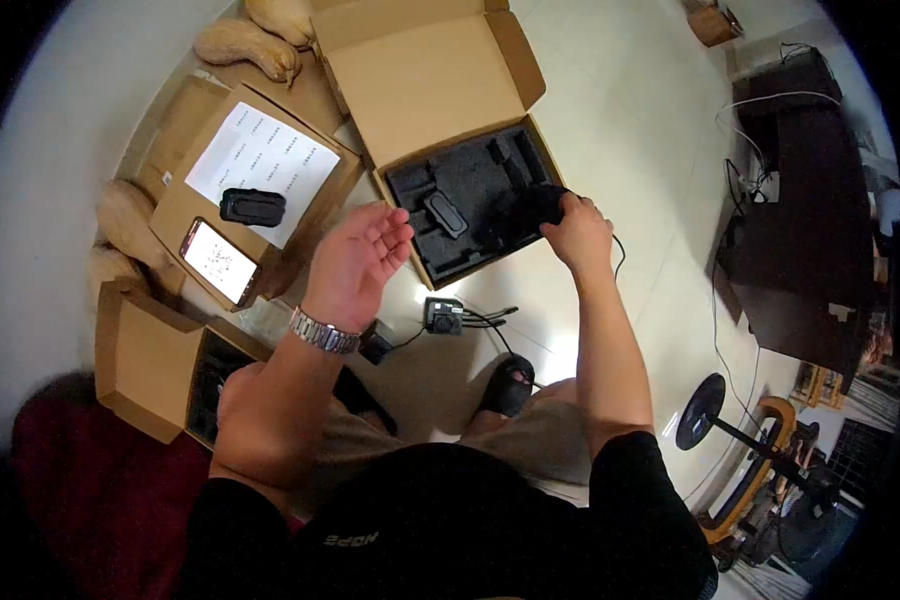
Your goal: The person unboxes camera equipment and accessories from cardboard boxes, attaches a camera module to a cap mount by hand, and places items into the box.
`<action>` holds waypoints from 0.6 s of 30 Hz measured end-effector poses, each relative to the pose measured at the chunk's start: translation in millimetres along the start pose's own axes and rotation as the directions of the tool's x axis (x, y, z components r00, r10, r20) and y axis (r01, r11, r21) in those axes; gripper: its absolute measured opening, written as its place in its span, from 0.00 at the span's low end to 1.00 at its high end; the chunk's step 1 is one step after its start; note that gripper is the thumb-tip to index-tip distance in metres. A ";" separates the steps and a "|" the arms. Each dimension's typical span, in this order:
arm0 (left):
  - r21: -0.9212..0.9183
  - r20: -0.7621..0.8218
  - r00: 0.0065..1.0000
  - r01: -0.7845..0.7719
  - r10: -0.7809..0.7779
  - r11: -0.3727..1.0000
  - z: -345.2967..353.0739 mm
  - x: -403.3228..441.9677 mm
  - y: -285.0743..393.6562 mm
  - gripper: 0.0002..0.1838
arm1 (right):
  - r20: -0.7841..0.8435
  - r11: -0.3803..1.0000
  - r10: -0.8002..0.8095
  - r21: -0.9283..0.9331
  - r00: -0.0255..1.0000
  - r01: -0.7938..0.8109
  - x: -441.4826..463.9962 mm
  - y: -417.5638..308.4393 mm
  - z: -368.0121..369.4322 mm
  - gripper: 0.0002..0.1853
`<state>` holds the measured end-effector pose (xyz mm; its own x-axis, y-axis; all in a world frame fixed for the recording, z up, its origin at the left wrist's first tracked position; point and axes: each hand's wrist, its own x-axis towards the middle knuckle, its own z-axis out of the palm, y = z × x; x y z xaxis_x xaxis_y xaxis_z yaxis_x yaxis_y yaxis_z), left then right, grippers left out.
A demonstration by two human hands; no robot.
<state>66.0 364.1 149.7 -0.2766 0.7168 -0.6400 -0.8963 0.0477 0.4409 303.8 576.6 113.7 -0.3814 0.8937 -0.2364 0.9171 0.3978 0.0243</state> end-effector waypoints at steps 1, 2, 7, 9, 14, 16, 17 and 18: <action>0.020 0.001 1.000 -0.015 0.015 1.000 -0.7 0.1 0.1 0.09 | -0.033 1.000 -0.008 0.016 0.999 0.009 1.3 -0.1 3.2 0.23; 0.042 0.003 1.000 -0.029 0.029 0.999 -1.0 0.6 0.5 0.08 | -0.032 1.000 -0.005 0.013 0.999 0.006 2.9 -0.4 8.2 0.23; 0.041 -0.001 0.999 -0.032 0.032 0.999 -0.5 -1.9 4.4 0.09 | -0.100 0.997 -0.083 -0.012 0.992 0.082 6.7 -7.6 21.5 0.21; 0.030 -0.017 1.000 -0.023 0.024 0.999 0.2 -2.8 7.1 0.09 | -0.105 0.995 -0.096 -0.024 0.990 0.094 9.0 -7.8 24.3 0.22; 0.045 0.040 0.999 -0.026 0.024 0.999 -2.7 -2.6 9.2 0.10 | -0.150 0.992 -0.125 -0.043 0.981 0.120 7.5 -4.8 29.8 0.24; 0.037 0.025 1.000 -0.008 0.007 0.999 -2.1 0.0 8.9 0.10 | -0.151 0.993 -0.114 -0.050 0.982 0.108 7.4 -4.4 31.1 0.26; 0.031 0.014 1.000 0.005 -0.006 1.000 -1.5 1.1 8.8 0.09 | -0.137 0.993 -0.117 -0.032 0.984 0.114 7.6 -3.5 31.0 0.27; 0.031 0.014 1.000 0.007 -0.008 0.999 -0.6 2.1 8.7 0.09 | -0.123 0.993 -0.120 -0.013 0.985 0.119 7.0 -4.3 27.9 0.28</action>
<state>57.5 365.6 151.8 -0.2650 0.7258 -0.6349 -0.8870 0.0747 0.4556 300.4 575.4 84.9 -0.4997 0.8584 -0.1159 0.8637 0.5039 0.0088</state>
